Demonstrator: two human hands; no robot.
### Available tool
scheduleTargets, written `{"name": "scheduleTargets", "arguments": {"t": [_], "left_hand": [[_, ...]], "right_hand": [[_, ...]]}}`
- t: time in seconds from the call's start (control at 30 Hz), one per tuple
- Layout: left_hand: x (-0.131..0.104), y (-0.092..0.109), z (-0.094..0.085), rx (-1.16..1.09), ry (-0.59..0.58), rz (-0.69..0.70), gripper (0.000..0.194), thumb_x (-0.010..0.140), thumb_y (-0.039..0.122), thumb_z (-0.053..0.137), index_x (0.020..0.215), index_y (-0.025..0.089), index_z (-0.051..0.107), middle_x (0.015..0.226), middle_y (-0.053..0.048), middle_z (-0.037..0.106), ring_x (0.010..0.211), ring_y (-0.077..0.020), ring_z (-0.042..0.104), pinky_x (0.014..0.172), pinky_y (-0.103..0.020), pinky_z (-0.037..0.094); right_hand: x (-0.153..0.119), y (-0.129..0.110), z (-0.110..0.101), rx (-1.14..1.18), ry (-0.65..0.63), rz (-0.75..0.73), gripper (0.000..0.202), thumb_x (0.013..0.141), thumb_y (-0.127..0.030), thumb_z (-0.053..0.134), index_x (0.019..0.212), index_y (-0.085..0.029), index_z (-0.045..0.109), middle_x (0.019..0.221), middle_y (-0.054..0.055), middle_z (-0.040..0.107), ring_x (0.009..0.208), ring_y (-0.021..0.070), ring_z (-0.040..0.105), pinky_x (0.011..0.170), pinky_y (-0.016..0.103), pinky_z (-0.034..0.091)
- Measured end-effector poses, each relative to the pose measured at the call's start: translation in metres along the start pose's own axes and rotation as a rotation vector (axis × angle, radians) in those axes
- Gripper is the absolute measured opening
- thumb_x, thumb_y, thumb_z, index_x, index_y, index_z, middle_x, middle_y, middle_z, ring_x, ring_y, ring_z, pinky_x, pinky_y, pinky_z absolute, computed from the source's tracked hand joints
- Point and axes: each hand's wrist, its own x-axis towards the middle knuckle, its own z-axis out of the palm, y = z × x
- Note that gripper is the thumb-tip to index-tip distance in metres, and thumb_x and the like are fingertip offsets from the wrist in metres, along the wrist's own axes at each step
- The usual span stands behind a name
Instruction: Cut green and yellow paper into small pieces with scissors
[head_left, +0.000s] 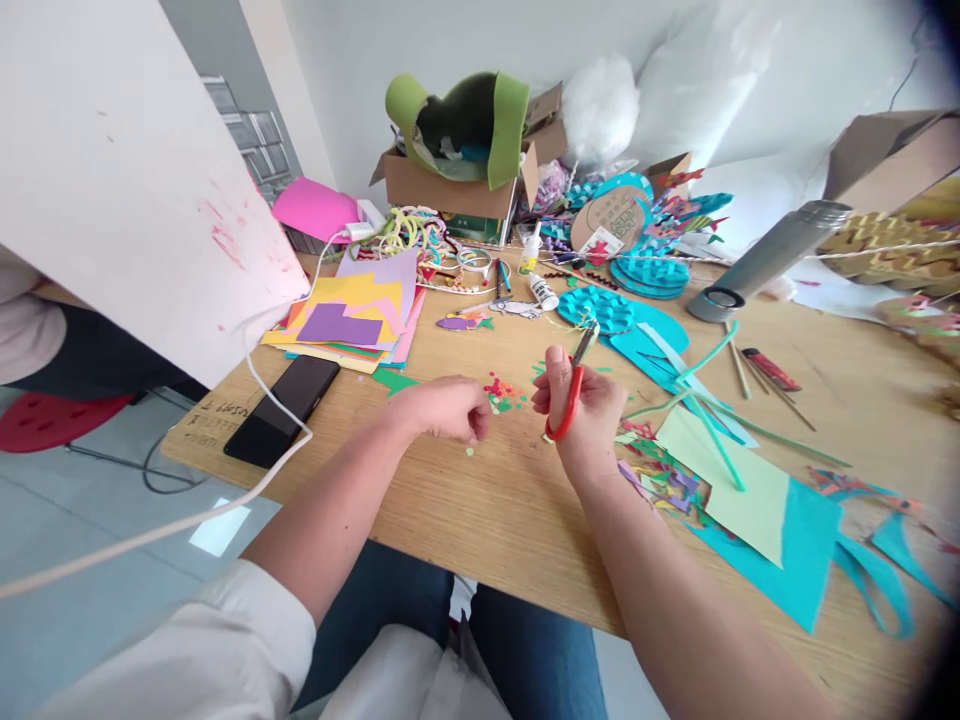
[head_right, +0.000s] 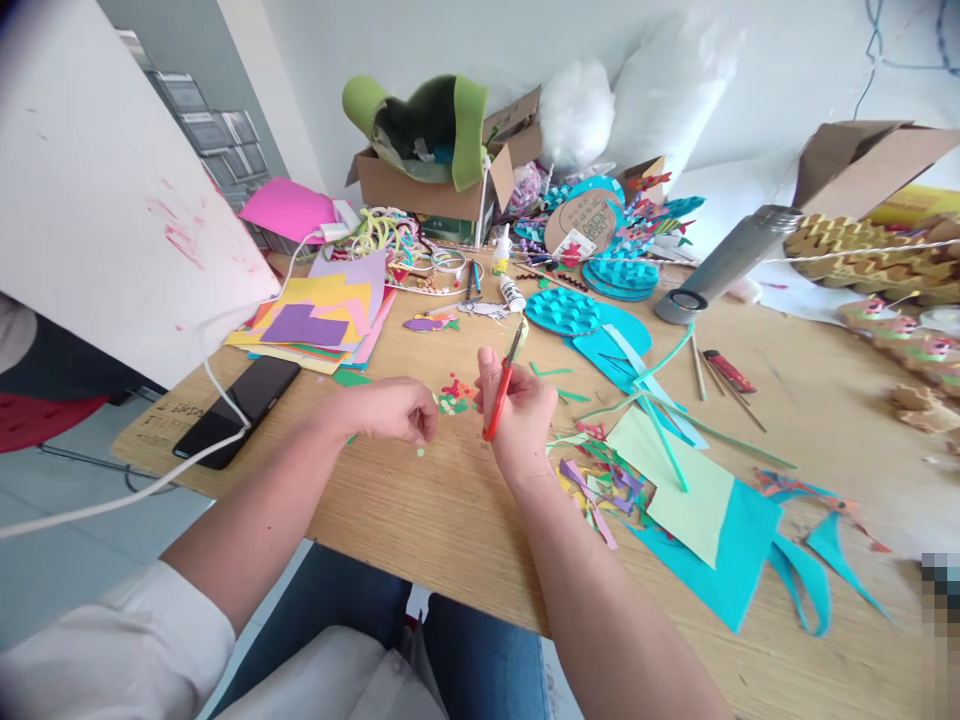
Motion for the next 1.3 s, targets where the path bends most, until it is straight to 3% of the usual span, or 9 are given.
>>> {"name": "scheduleTargets", "arguments": {"t": [0.1,0.3,0.53,0.77,0.93,1.13,1.3], "left_hand": [[-0.008,0.002,0.008,0.086,0.041,-0.006,0.012,0.062,0.009,0.073,0.070,0.017,0.073,0.071,-0.003,0.072,0.064,-0.0157,0.061,0.058,-0.024,0.039],[-0.023,0.001,0.029,0.018,0.199,-0.073,0.010,0.068,0.011,0.069,0.076,0.016,0.072,0.073,-0.003,0.071,0.064,-0.0147,0.061,0.059,-0.024,0.041],[-0.024,0.009,0.032,0.116,0.170,-0.142,0.009,0.070,0.009,0.064,0.073,0.015,0.070,0.081,-0.007,0.072,0.071,-0.0177,0.062,0.063,-0.026,0.042],[-0.028,0.005,0.036,0.112,0.208,-0.102,0.012,0.072,0.010,0.059,0.076,0.017,0.067,0.085,-0.006,0.070,0.083,-0.0193,0.062,0.071,-0.027,0.043],[-0.034,0.000,0.036,-0.004,0.317,-0.118,0.016,0.076,0.008,0.055,0.079,0.016,0.068,0.083,-0.006,0.071,0.076,-0.0172,0.063,0.069,-0.026,0.044],[-0.035,0.000,0.038,-0.020,0.288,-0.102,0.011,0.072,0.010,0.063,0.078,0.015,0.071,0.081,-0.007,0.072,0.073,-0.0165,0.063,0.067,-0.025,0.044],[-0.031,0.003,0.040,0.023,0.287,-0.132,0.008,0.070,0.010,0.065,0.072,0.016,0.070,0.078,-0.007,0.070,0.068,-0.0168,0.061,0.063,-0.025,0.042]], "right_hand": [[0.001,0.003,0.001,0.003,0.036,-0.032,0.044,0.077,-0.053,0.065,0.058,-0.015,0.062,0.046,0.001,0.057,0.040,0.0125,0.053,0.039,0.021,0.040],[0.004,0.007,0.002,-0.003,0.045,-0.103,0.046,0.078,-0.055,0.063,0.055,-0.016,0.060,0.045,0.000,0.055,0.040,0.0127,0.053,0.041,0.022,0.041],[0.006,0.011,0.000,-0.044,0.031,-0.131,0.049,0.079,-0.059,0.060,0.055,-0.016,0.058,0.047,0.000,0.056,0.044,0.0142,0.056,0.043,0.023,0.042],[0.008,0.011,-0.002,-0.056,0.034,-0.126,0.050,0.076,-0.060,0.061,0.054,-0.016,0.058,0.046,0.000,0.055,0.043,0.0136,0.055,0.042,0.023,0.041],[0.009,0.008,-0.003,-0.014,0.033,-0.077,0.048,0.077,-0.060,0.061,0.058,-0.015,0.061,0.044,-0.001,0.054,0.041,0.0130,0.053,0.041,0.022,0.041],[0.014,0.005,-0.006,0.092,0.009,0.049,0.047,0.074,-0.058,0.065,0.056,-0.015,0.061,0.042,-0.001,0.053,0.037,0.0110,0.050,0.037,0.021,0.039],[0.023,0.011,-0.008,0.134,-0.108,0.224,0.051,0.070,-0.061,0.068,0.054,-0.014,0.060,0.040,0.000,0.052,0.032,0.0092,0.047,0.033,0.020,0.035]]}}
